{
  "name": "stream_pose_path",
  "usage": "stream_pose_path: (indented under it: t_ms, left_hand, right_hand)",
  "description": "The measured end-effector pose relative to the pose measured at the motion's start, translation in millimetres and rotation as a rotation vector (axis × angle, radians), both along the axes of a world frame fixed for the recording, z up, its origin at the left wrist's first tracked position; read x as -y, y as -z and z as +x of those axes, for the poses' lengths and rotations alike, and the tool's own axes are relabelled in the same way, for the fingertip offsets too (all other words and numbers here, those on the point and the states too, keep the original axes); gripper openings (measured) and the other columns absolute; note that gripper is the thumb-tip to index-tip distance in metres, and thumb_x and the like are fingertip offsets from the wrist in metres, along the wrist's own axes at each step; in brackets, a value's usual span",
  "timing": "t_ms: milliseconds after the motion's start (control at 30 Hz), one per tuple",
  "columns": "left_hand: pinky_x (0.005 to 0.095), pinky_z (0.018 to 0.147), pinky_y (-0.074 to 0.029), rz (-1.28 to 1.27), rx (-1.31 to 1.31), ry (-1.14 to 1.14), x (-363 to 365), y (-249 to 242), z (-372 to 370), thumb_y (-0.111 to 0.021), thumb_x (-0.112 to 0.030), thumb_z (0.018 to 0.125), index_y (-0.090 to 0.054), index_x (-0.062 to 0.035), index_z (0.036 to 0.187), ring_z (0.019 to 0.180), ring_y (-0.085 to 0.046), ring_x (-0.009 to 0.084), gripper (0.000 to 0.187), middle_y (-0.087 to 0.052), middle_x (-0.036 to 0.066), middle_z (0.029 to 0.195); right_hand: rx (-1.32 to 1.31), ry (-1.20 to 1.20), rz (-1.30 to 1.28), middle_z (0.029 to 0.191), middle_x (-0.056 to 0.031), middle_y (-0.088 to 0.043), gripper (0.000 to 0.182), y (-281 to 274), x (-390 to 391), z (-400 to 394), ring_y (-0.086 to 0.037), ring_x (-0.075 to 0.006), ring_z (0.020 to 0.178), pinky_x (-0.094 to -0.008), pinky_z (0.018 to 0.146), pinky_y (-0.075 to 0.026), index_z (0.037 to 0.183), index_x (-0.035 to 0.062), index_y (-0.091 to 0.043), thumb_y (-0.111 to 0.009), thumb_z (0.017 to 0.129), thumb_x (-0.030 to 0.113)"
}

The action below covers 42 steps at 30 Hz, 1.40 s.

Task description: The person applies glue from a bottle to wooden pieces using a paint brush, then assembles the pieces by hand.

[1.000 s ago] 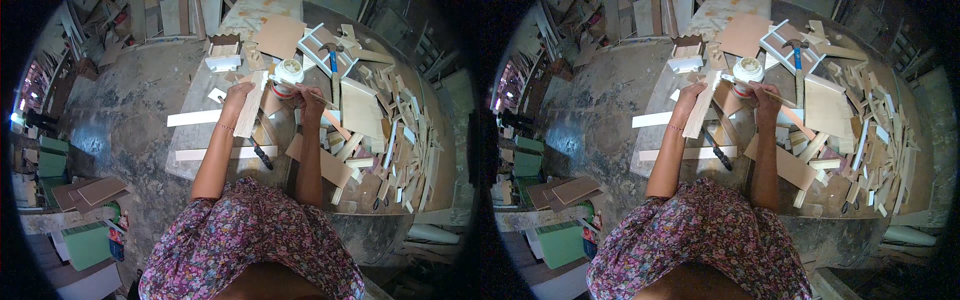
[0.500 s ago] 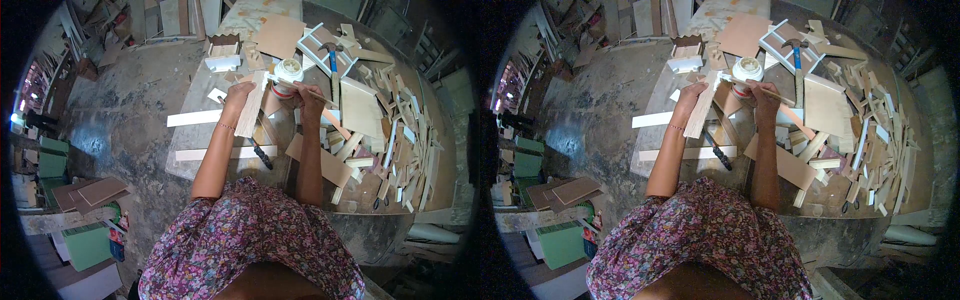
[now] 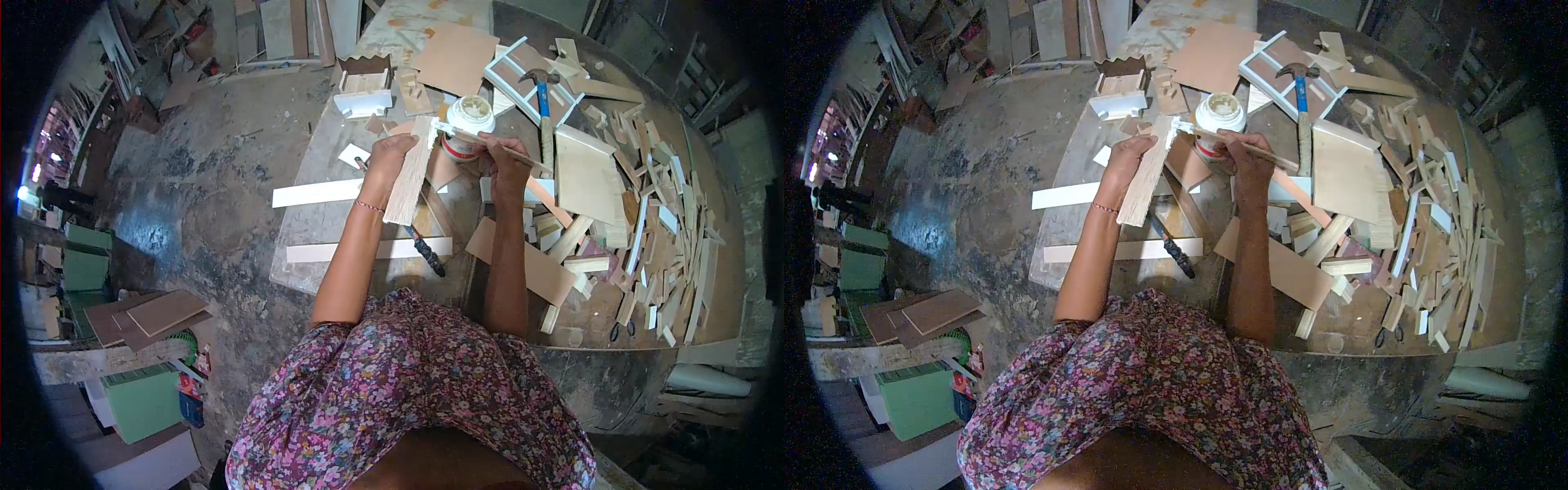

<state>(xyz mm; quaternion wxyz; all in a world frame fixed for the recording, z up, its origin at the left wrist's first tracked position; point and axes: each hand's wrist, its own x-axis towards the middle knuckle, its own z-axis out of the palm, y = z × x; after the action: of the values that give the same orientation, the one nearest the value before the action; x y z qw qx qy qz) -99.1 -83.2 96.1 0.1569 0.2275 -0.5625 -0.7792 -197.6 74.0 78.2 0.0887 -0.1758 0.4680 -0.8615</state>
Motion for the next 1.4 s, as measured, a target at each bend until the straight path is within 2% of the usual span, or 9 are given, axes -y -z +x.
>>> stream_pose_path:
  t_ms: [167, 367, 467, 767, 1033, 1400]
  left_hand:
    - [0.0207, 0.045, -0.039, 0.038, -0.005, -0.009, 2.3, 1.8, -0.6, -0.051, -0.012, 0.074, -0.058, 0.0028, 0.075, 0.049, -0.051, 0.0096, 0.016, -0.057, 0.005, 0.064]
    - [0.0204, 0.044, -0.039, 0.080, -0.004, -0.045, 2.1, 2.5, -2.8, -0.051, -0.010, 0.074, -0.057, 0.0030, 0.075, 0.049, -0.050, 0.0094, 0.014, -0.056, 0.004, 0.063]
    - [0.0213, 0.045, -0.039, 0.079, -0.005, -0.049, 3.7, 7.4, -3.8, -0.050, -0.010, 0.075, -0.057, 0.0037, 0.075, 0.050, -0.049, 0.0098, 0.015, -0.056, 0.005, 0.064]
    - [0.0222, 0.048, -0.038, 0.078, -0.032, -0.069, 0.9, 5.5, -1.6, -0.049, -0.011, 0.076, -0.056, 0.0051, 0.079, 0.053, -0.048, 0.0102, 0.018, -0.055, 0.006, 0.068]
    - [0.0225, 0.052, -0.040, 0.071, -0.006, -0.092, -1.2, 3.3, -0.3, -0.048, -0.013, 0.078, -0.055, 0.0064, 0.083, 0.058, -0.049, 0.0102, 0.022, -0.055, 0.006, 0.073]
    - [0.0207, 0.047, -0.039, 0.040, 0.023, -0.017, -1.5, 1.3, -1.3, -0.047, -0.010, 0.077, -0.055, 0.0051, 0.085, 0.054, -0.050, 0.0096, 0.018, -0.055, 0.005, 0.068]
  right_hand:
    - [0.015, -0.044, -0.007, 0.077, -0.0156, -0.059, 0.008, -2.5, 0.5, 5.2, -0.058, -0.0149, 0.061, -0.0203, 0.052, -0.046, 0.073, 0.0007, -0.049, -0.056, 0.073, 0.004]
    - [0.020, -0.110, -0.063, 0.081, -0.0175, -0.058, 0.007, 1.5, 0.0, 8.2, -0.059, -0.0168, 0.063, -0.0239, 0.055, -0.050, 0.072, 0.0020, -0.048, -0.055, 0.073, 0.002]
    - [0.028, -0.173, -0.039, 0.083, -0.0181, -0.056, 0.008, 0.9, -3.5, 9.8, -0.057, -0.0160, 0.066, -0.0263, 0.063, -0.049, 0.073, -0.0002, -0.047, -0.055, 0.072, 0.002]
    - [0.021, -0.154, -0.059, 0.081, -0.0174, -0.056, 0.010, 7.2, -5.5, 6.6, -0.057, -0.0171, 0.065, -0.0276, 0.062, -0.050, 0.073, 0.0001, -0.048, -0.057, 0.073, 0.005]
    - [0.046, -0.204, -0.177, 0.085, -0.0201, -0.055, 0.007, 5.2, -5.3, 6.9, -0.058, -0.0206, 0.068, -0.0295, 0.064, -0.051, 0.074, -0.0001, -0.047, -0.054, 0.073, 0.002]
    - [0.140, -0.273, -0.266, 0.086, -0.0178, -0.055, 0.003, 18.8, 10.6, 15.9, -0.058, -0.0204, 0.068, -0.0296, 0.063, -0.051, 0.074, 0.0010, -0.049, -0.052, 0.073, 0.001]
